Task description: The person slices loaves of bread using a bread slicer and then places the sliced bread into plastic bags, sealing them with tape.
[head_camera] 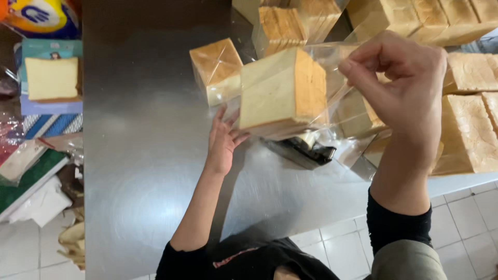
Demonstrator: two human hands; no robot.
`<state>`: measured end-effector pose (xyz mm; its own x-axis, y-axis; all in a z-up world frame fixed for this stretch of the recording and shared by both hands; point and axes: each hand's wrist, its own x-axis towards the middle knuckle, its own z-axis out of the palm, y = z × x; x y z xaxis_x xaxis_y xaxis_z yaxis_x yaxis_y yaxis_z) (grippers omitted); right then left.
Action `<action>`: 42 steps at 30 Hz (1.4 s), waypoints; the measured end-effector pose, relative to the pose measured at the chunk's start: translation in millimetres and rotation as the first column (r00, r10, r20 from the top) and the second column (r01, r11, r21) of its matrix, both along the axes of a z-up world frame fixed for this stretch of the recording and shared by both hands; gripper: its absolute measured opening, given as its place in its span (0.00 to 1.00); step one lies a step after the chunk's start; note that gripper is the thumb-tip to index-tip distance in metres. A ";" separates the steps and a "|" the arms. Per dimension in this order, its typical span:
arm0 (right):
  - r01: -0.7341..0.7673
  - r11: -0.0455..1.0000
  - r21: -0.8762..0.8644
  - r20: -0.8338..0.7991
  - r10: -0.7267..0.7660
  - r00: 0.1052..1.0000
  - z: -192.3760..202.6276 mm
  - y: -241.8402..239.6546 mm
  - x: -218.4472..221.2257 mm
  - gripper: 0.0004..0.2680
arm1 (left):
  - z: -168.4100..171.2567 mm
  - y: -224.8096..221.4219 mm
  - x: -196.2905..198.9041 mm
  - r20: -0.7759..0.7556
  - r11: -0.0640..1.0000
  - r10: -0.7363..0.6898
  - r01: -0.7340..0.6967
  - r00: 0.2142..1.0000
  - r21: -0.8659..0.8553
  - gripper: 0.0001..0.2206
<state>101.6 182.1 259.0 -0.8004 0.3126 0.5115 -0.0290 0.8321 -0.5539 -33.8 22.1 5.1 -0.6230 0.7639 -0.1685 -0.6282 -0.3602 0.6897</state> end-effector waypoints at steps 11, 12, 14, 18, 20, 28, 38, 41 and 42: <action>-0.216 0.975 -0.044 -0.155 0.207 0.966 -124.6 -106.2 60.4 0.05 | -36.9 -152.4 87.1 -0.615 0.791 -0.082 -0.325 0.784 -0.519 0.30; -0.229 0.972 -0.053 -0.147 0.219 0.965 -158.9 -108.5 73.8 0.05 | -36.0 -154.6 88.7 -0.607 0.783 -0.075 -0.330 0.791 -0.528 0.30; -0.037 0.824 -0.566 -0.391 -0.228 0.892 -228.0 -112.7 100.5 0.12 | -34.6 -160.1 91.8 -0.591 0.893 -0.110 -0.181 0.799 -0.412 0.23; 0.016 0.597 -0.802 -0.063 -0.110 0.992 -263.9 -183.0 83.3 0.32 | -22.3 -142.2 102.4 0.151 0.925 -0.048 0.101 0.987 -0.367 0.23; 0.119 0.533 -0.837 0.130 -0.018 0.991 -205.8 -207.9 60.4 0.28 | -16.3 -136.3 96.7 0.036 0.918 -0.056 0.066 0.998 -0.391 0.23; 0.012 0.704 -0.710 0.005 -0.013 1.000 -292.2 -126.3 44.2 0.20 | 2.5 -106.9 70.7 -0.368 0.907 -0.164 -0.007 0.915 -0.421 0.25; -0.133 0.989 0.069 0.269 0.110 0.957 -249.4 -90.5 14.8 0.24 | -56.0 -123.7 24.4 -0.724 0.940 -0.135 -0.142 0.677 -0.309 0.21; -0.317 0.927 0.202 0.484 0.187 0.855 -235.9 -99.9 -9.5 0.31 | -46.7 -111.3 3.7 -0.935 0.916 -0.277 -0.233 0.223 -0.327 0.26; -0.314 0.929 0.197 0.490 0.185 0.852 -236.8 -104.2 -11.0 0.31 | -39.6 -101.8 5.6 -0.933 0.916 -0.280 -0.227 0.228 -0.331 0.26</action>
<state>90.6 77.9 22.2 -0.9943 -0.0222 0.1041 -0.0546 0.9457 -0.3205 -28.2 -79.7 -34.5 -0.4753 0.8257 0.3040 0.5916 0.0442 0.8050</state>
